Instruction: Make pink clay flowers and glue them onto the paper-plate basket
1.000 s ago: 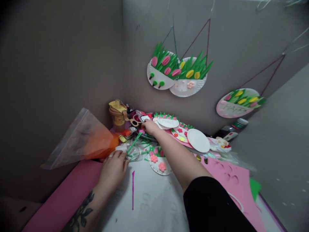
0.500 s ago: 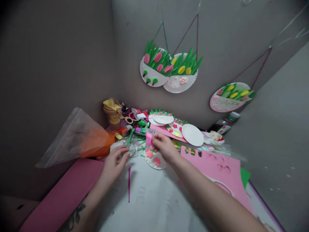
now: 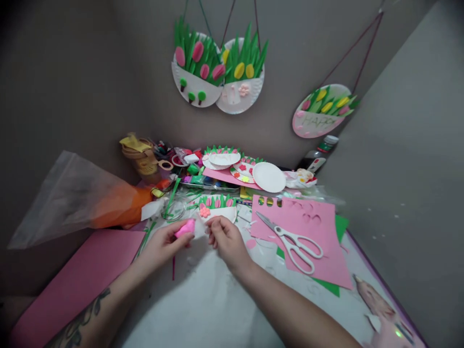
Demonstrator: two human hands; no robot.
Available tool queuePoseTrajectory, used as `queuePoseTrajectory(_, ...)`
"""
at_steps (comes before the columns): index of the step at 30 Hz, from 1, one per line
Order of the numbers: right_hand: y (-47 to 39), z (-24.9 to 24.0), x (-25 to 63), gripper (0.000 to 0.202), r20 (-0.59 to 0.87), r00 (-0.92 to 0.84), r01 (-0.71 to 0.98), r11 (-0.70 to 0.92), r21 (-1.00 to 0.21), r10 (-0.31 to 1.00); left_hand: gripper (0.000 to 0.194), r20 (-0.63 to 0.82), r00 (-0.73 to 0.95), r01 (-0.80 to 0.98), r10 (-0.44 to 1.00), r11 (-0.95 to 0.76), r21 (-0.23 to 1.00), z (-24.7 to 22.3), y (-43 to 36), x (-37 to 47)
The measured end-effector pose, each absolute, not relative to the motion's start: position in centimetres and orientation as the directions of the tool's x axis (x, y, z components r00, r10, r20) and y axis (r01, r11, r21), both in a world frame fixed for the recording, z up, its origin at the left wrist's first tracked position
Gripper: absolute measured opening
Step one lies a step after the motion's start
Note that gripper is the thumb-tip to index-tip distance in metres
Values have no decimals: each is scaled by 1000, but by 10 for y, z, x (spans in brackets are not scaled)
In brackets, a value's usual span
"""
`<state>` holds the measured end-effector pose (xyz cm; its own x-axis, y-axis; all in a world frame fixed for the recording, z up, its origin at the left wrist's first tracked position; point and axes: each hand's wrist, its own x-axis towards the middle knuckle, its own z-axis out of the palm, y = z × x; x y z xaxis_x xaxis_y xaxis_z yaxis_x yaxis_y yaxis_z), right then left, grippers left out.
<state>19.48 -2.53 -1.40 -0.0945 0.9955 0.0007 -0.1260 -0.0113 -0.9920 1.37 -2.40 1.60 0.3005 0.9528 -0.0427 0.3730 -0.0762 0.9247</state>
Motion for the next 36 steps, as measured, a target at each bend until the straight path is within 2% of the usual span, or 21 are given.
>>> queuePoseTrajectory(4,-24,-13,195,31,-58,-156,-129,-79,-988,986,47,-43,324,413,945,-101,905,13,-17,10)
queuePoseTrajectory(9,-22,-19,194,25,-130,-249,-157,-173,-972,960,45,-56,337,410,940,-93,907,2,-14,4)
queuePoseTrajectory(13,-24,-15,192,16,-197,-267,-32,-213,-976,943,40,-1,338,465,941,-167,869,-3,-14,-1)
queuePoseTrajectory(15,-27,-11,191,13,-175,-268,95,-155,-983,947,37,34,372,496,928,-230,837,-3,-16,-6)
queuePoseTrajectory(17,-33,-8,189,17,-52,-271,225,11,-974,961,37,96,402,534,911,-318,783,-4,-19,-11)
queuePoseTrajectory(19,-41,-6,188,19,132,-262,330,217,-919,956,35,279,349,578,895,-440,687,-3,-24,-15)
queuePoseTrajectory(22,-54,-9,185,16,335,-284,453,433,-779,899,16,562,306,568,769,-621,540,-2,-36,-12)
queuePoseTrajectory(24,-60,-12,183,15,402,-338,533,525,-664,851,25,536,469,482,702,-712,510,-1,-44,-3)
queuePoseTrajectory(27,-63,-16,179,16,429,-404,609,588,-532,808,28,417,512,508,751,-656,558,-2,-50,12)
queuePoseTrajectory(30,-63,-15,178,15,407,-431,624,592,-510,805,26,420,505,555,754,-656,512,-3,-50,17)
queuePoseTrajectory(36,-61,-11,179,14,389,-405,613,561,-556,827,26,472,523,607,710,-699,378,-4,-47,13)
